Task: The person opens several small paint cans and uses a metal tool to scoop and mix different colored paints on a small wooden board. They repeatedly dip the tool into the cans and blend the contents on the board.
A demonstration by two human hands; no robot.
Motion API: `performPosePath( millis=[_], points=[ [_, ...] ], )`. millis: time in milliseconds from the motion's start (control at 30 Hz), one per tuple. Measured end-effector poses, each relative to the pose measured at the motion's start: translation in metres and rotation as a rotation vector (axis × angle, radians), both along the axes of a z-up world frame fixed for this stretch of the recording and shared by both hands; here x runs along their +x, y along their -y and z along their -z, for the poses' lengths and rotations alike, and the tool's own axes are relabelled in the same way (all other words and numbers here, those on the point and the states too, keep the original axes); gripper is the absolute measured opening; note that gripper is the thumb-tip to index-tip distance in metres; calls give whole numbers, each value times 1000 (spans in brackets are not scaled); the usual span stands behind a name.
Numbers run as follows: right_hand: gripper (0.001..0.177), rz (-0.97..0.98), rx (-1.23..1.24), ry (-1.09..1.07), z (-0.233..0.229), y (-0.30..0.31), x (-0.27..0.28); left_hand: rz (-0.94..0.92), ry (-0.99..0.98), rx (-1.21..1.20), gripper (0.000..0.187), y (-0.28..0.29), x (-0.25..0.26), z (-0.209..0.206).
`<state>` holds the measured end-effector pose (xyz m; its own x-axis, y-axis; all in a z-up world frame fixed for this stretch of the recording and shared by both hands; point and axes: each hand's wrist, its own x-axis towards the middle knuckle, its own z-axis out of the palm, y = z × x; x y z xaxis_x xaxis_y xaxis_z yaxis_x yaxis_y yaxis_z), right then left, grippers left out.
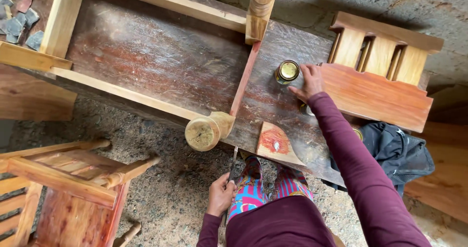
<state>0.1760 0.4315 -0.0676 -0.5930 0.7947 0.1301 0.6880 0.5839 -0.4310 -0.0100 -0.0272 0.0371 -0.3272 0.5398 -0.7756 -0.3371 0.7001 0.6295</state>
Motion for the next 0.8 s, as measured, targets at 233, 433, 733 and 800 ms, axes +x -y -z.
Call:
performPosePath(
  millis=[233, 433, 733, 800],
  points=[
    [106, 167, -156, 66, 14, -6, -65, -58, -84, 21, 36, 16, -4, -3],
    [103, 97, -123, 130, -1, 7, -61, 44, -299, 150, 15, 32, -1, 4],
    [93, -24, -211, 48, -69, 116, -14, 21, -238, 234, 27, 24, 10, 10],
    [91, 10, -172, 27, -93, 141, 1, 48, -193, 189, 30, 21, 10, 2]
  ],
)
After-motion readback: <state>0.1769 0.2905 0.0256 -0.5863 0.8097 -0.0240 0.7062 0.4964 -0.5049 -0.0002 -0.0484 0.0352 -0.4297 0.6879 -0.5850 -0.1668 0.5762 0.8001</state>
